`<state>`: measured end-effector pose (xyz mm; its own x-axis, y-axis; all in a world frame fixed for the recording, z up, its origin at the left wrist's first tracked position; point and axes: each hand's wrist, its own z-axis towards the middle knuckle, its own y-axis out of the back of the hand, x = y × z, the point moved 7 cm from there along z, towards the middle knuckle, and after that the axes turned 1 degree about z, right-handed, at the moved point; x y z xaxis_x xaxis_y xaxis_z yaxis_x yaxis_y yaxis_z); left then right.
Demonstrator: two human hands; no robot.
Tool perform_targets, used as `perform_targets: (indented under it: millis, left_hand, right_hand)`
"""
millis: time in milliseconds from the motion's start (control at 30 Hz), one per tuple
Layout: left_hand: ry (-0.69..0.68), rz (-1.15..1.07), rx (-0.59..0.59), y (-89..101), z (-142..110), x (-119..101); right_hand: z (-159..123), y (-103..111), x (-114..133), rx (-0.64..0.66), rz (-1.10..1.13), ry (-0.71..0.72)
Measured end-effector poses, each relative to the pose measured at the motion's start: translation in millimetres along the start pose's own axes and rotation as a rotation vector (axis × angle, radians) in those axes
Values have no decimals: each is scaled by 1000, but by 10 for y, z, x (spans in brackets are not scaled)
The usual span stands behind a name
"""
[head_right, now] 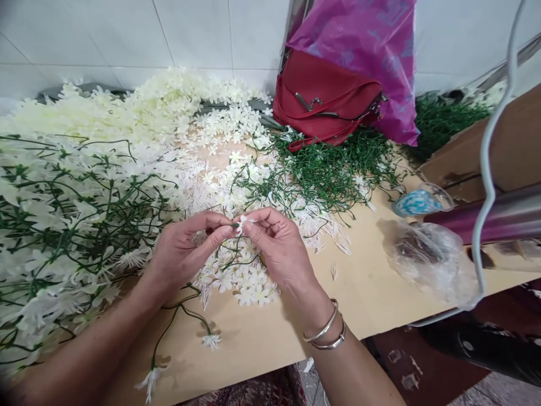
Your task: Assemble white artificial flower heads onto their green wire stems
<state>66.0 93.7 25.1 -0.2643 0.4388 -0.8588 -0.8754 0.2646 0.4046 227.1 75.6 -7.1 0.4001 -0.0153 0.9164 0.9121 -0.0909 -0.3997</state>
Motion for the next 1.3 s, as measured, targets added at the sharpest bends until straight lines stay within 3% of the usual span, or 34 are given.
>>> perform_targets:
  millis: [233, 400, 833, 1300]
  left_hand:
    - [185, -335, 56, -71, -21, 146]
    - [216, -467, 45, -93, 9, 181]
    - [118, -401, 35, -79, -14, 123]
    - [215, -505, 4, -227, -77, 390]
  right_hand:
    - [-20, -56, -44, 61, 71, -96]
    - [-24, -46, -55, 81, 57, -112]
    - [-47, 36, -122, -46, -53, -72]
    - [-2, 25, -244, -92, -96, -2]
